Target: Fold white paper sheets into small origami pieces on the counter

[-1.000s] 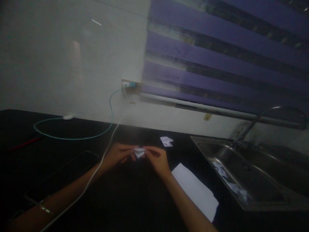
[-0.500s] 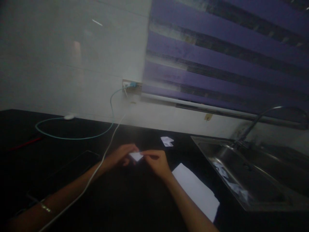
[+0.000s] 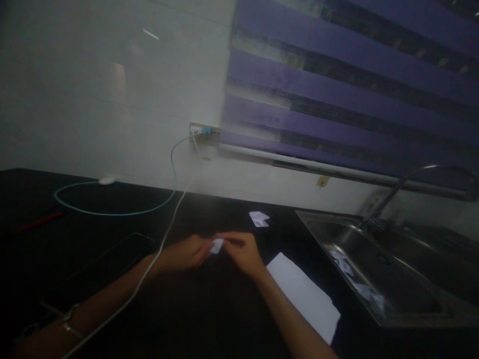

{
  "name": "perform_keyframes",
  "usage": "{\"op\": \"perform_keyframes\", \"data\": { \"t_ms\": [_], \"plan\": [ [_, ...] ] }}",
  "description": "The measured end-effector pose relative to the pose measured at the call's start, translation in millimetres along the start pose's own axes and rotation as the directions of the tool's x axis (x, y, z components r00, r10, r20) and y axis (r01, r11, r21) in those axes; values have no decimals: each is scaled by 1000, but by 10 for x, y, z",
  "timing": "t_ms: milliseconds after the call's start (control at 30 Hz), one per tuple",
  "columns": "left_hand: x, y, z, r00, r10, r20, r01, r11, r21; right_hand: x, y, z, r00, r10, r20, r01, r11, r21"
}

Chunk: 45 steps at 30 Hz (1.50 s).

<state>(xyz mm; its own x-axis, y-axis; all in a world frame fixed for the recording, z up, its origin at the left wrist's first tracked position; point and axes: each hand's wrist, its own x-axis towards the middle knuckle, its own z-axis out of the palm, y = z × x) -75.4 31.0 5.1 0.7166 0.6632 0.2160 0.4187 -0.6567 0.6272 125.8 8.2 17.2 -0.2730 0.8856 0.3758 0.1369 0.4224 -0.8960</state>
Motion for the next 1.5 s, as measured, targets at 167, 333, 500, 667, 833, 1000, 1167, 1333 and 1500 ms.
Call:
{"op": "perform_keyframes", "data": {
  "t_ms": [167,333,500,667,833,1000,1167,1333,1500],
  "plan": [
    [-8,-30,-17,995,95,-12,-92,987,128,12,11,-8,997,44,58,-50,992,113],
    [-20,-95,5,993,119,10,-119,982,144,1,51,43,987,148,59,-145,988,-58],
    [-44,1,-11,994,113,-5,-112,984,136,1,34,16,989,142,49,-137,987,-83],
    [-32,111,-38,999,25,40,-26,999,26,0,-10,-28,985,165,42,-162,985,-64],
    [-15,54,-2,997,72,-40,-67,993,100,3,-14,-27,994,98,55,-92,991,-96],
    [-16,17,34,991,100,-90,-89,989,114,6,-5,14,992,118,42,-116,992,-48],
    [-3,11,34,997,-45,-65,45,999,-11,2,-14,21,981,183,63,-184,983,12],
    [40,-52,33,989,-71,129,126,859,-495,17,-6,-43,972,211,99,-211,977,-11],
    [40,-59,14,988,-33,150,95,897,-431,38,99,-23,981,170,94,-168,985,-25]
  ]
}}
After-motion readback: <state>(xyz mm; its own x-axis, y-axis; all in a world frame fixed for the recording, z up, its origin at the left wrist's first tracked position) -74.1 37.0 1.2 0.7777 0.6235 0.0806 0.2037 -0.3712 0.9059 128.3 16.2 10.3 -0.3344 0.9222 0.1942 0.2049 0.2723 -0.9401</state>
